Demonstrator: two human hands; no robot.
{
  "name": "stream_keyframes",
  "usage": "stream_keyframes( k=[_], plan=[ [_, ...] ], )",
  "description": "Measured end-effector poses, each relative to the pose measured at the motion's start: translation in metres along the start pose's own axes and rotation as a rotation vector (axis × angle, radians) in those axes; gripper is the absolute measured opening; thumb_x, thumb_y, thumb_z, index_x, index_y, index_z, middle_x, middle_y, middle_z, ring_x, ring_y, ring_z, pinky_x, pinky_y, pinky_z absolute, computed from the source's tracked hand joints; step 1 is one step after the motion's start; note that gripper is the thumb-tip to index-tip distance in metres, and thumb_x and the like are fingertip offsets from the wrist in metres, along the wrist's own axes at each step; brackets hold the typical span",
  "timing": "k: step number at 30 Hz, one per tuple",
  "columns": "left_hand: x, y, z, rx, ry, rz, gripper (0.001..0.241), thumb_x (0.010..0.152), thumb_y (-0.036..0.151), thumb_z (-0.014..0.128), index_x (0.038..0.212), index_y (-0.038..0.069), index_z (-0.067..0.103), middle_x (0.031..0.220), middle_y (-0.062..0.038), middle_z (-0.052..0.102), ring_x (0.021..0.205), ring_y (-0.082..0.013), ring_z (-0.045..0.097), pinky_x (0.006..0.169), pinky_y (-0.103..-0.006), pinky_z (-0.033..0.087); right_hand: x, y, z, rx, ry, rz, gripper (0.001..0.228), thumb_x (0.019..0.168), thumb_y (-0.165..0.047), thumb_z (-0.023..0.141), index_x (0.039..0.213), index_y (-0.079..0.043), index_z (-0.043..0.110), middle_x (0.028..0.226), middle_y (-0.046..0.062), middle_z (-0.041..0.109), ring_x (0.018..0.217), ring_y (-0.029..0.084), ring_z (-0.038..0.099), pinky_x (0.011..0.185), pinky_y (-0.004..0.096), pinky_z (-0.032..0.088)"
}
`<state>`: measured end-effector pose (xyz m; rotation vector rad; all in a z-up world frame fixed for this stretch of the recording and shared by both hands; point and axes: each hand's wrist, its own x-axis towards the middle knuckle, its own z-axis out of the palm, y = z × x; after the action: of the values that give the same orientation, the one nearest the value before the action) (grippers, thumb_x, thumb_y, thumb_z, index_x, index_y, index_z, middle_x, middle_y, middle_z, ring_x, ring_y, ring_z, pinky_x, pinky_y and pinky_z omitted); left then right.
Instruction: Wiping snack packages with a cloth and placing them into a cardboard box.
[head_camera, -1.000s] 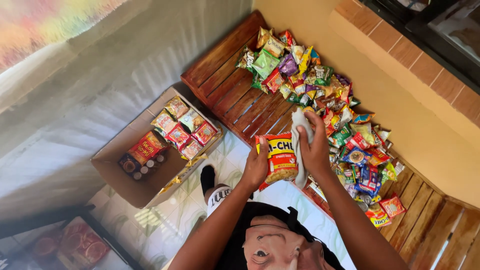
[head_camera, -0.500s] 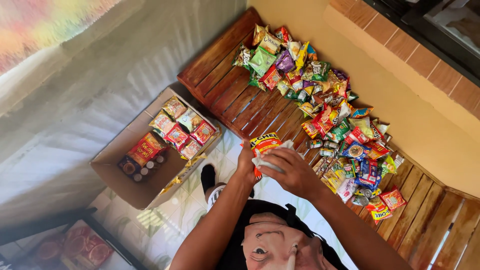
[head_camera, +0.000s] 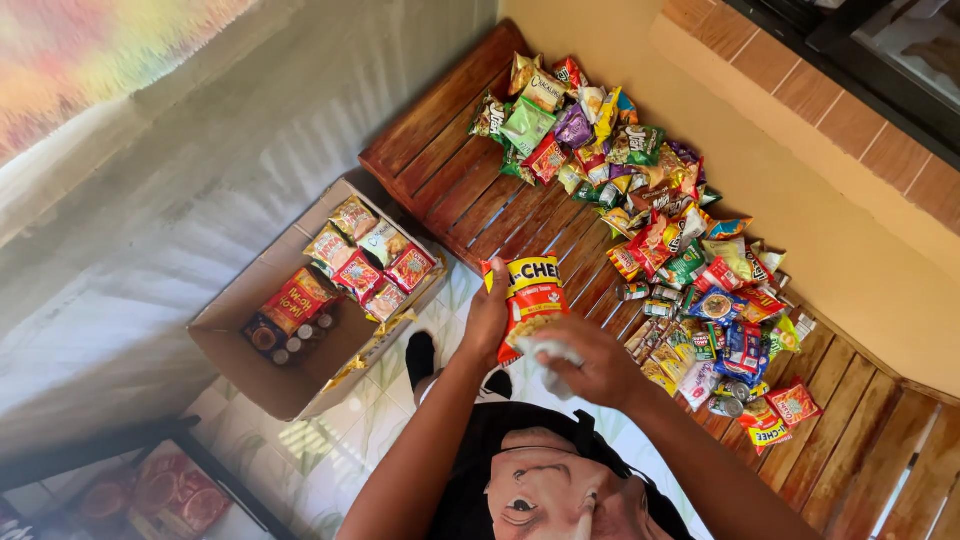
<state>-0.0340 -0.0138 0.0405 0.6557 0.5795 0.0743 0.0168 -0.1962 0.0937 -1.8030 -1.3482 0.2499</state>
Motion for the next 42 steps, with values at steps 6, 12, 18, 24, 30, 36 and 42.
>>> stream_keyframes(
  k=[6,12,18,24,30,36,42],
  plan=[
    [-0.019,0.007,0.007,0.250,-0.136,-0.016,0.035,0.085,0.015,0.080,0.113,-0.003,0.069,0.097,-0.015,0.077,0.079,-0.0222,0.076,0.071,-0.0376,0.065,0.023,-0.001,-0.033,0.132,0.550,0.328,0.040,0.107,-0.031,0.059,0.136,-0.004,0.055,0.131,0.012,0.061,0.114,0.024,0.063,0.097,0.037,0.053],
    [-0.016,-0.029,-0.003,0.556,-0.265,0.057,0.043,0.075,0.009,0.082,0.115,0.003,0.068,0.098,-0.009,0.076,0.083,-0.0192,0.072,0.075,-0.0367,0.061,0.047,-0.037,-0.039,-0.256,-0.008,-0.194,0.045,0.102,-0.030,0.058,0.140,-0.006,0.057,0.143,0.019,0.059,0.132,0.043,0.057,0.112,0.055,0.041],
    [-0.026,-0.017,0.002,0.817,-0.411,0.097,0.044,0.071,0.012,0.085,0.112,0.002,0.070,0.103,-0.008,0.076,0.095,-0.0198,0.073,0.086,-0.0359,0.059,0.041,-0.002,-0.032,-0.144,0.009,0.298,0.038,0.097,-0.034,0.066,0.127,-0.011,0.069,0.107,0.013,0.072,0.098,0.031,0.072,0.082,0.038,0.057],
    [-0.040,-0.007,0.017,0.948,-0.345,0.094,0.039,0.073,0.013,0.083,0.109,0.002,0.073,0.099,-0.011,0.078,0.090,-0.0184,0.075,0.083,-0.0345,0.061,0.022,0.014,-0.029,-0.125,0.113,0.287,0.032,0.095,-0.040,0.067,0.105,-0.011,0.075,0.093,0.011,0.076,0.081,0.028,0.076,0.070,0.037,0.059],
    [-0.052,0.008,0.020,0.572,-0.400,0.057,0.093,0.073,0.018,0.088,0.151,0.004,0.038,0.111,-0.012,0.072,0.098,-0.0184,0.070,0.088,-0.0356,0.059,0.013,0.054,-0.047,-0.251,0.129,0.426,0.036,0.097,-0.042,0.064,0.109,-0.011,0.077,0.093,0.011,0.076,0.082,0.029,0.075,0.071,0.037,0.059],
    [-0.070,0.045,0.029,0.799,-0.482,0.136,0.127,0.073,0.018,0.087,0.169,0.008,0.005,0.117,-0.016,0.072,0.106,-0.0222,0.067,0.098,-0.0364,0.055,0.016,0.038,-0.062,0.459,0.266,0.610,0.049,0.105,-0.044,0.049,0.135,-0.010,0.068,0.106,0.006,0.075,0.092,0.018,0.068,0.082,0.033,0.055],
    [-0.060,0.045,0.024,1.096,-0.399,0.183,0.141,0.064,0.017,0.090,0.165,0.012,-0.008,0.132,-0.016,0.066,0.121,-0.0250,0.064,0.106,-0.0342,0.048,0.034,-0.023,-0.036,0.033,-0.059,0.250,0.049,0.095,-0.038,0.068,0.130,-0.004,0.066,0.112,0.011,0.065,0.107,0.028,0.065,0.093,0.039,0.051]
  ],
)
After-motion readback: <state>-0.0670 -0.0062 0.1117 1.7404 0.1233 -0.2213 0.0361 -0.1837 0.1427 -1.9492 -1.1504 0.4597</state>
